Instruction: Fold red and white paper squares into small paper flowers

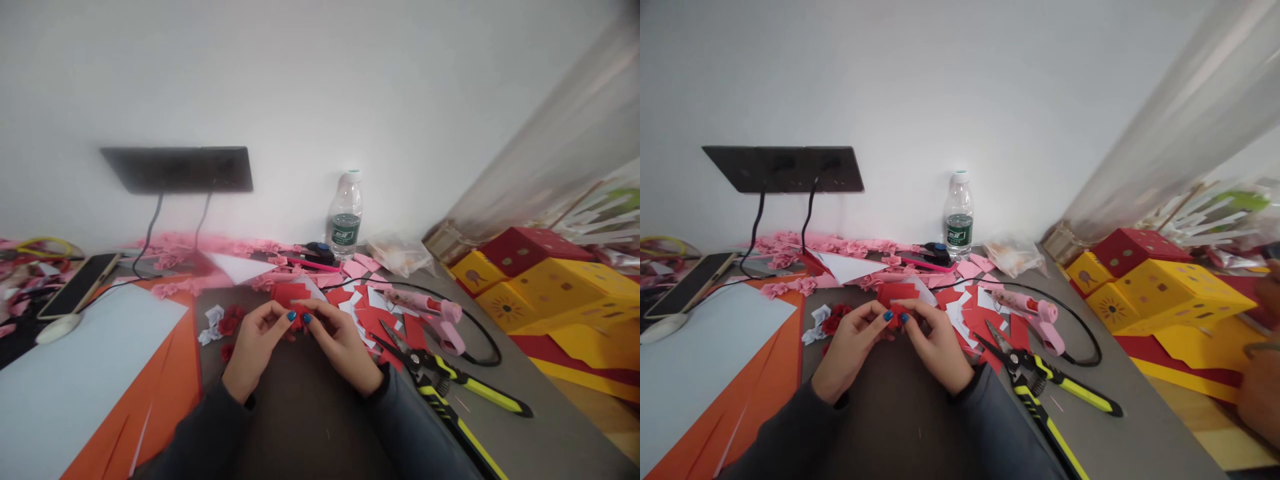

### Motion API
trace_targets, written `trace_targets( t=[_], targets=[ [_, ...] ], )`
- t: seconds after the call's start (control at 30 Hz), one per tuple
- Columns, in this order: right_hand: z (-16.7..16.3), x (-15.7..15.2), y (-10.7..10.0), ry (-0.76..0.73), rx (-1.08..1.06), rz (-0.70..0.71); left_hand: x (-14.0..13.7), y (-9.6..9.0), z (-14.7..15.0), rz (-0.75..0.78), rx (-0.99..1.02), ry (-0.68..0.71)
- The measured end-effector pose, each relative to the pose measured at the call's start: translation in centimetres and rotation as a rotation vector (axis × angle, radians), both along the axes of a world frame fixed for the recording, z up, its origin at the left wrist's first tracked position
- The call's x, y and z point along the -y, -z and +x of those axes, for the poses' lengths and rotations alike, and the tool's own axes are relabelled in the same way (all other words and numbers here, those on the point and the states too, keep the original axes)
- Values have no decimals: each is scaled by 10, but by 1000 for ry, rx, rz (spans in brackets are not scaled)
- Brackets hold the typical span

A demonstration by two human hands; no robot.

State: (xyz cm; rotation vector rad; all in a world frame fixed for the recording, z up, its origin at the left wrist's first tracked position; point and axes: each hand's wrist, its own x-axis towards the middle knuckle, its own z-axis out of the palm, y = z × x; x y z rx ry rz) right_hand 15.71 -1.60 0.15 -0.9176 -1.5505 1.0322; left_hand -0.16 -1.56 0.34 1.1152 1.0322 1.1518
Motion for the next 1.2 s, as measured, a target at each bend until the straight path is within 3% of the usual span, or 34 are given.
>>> trace_targets(
  t=[0.5, 0.8, 1.03, 1.2],
  targets=[
    [-1, 2, 1, 16, 39, 81, -1, -5, -3, 44, -142, 5],
    [3, 2, -4, 8, 37, 106, -1, -3, -2, -165, -22, 87],
    [4, -3, -1, -20, 34, -37, 0, -4, -4, -9, -79, 94],
    [5, -3, -2, -44, 53, -17, 1, -5, -3, -30, -125, 125]
  ],
)
